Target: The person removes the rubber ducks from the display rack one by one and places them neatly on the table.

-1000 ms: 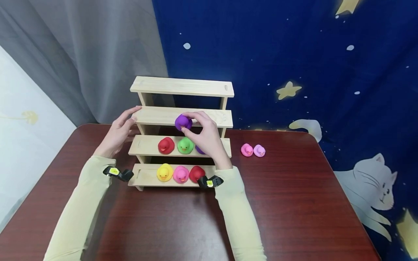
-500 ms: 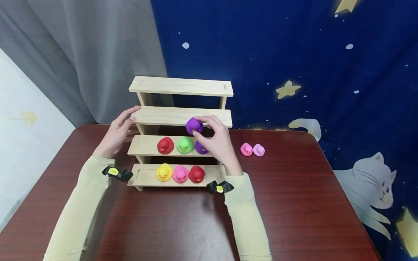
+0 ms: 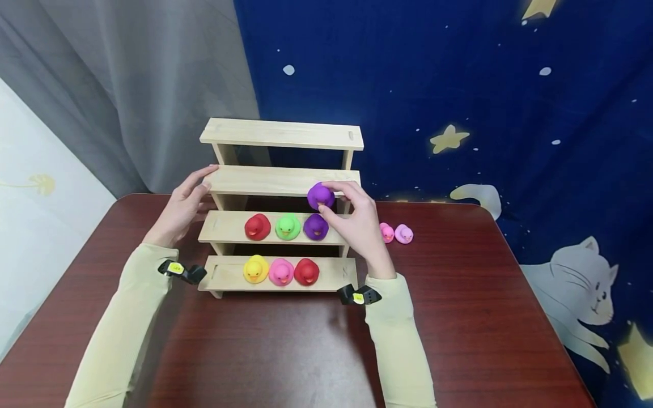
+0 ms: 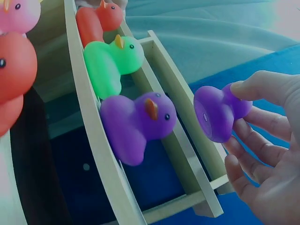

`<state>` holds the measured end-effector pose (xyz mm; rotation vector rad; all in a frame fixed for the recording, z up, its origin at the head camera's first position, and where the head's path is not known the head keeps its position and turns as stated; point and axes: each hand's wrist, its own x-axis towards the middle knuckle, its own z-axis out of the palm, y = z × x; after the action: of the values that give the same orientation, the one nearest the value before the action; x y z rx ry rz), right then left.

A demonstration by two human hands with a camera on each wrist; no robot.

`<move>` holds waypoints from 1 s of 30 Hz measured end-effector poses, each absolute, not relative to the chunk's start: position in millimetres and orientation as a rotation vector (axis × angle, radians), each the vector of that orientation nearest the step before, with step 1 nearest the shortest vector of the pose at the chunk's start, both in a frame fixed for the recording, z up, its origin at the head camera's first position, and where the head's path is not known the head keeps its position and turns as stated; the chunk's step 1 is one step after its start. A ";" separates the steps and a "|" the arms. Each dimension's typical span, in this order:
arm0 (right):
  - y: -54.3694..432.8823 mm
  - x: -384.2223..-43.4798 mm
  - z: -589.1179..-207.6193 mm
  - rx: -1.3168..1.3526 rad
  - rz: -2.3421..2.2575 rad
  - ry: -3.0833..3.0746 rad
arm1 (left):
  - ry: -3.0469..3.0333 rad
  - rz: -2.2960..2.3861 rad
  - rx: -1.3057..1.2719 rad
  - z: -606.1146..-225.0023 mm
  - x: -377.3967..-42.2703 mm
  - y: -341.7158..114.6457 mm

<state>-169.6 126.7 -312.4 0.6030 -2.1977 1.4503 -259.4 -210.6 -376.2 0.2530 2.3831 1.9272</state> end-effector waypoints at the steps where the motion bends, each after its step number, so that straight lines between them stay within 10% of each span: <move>1: 128.1 -169.3 -312.4 0.600 1.447 -2.197 | 2.380 1.931 0.255 -376.2 -259.6 -210.8; 30: 173.7 -163.3 -314.2 0.456 1.339 -2.193 | 2.352 1.949 0.266 -375.2 -259.4 -210.6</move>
<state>-163.3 173.7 -314.2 0.4557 -2.1926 1.3395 -259.4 -210.6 -375.2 0.2664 2.3517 1.9494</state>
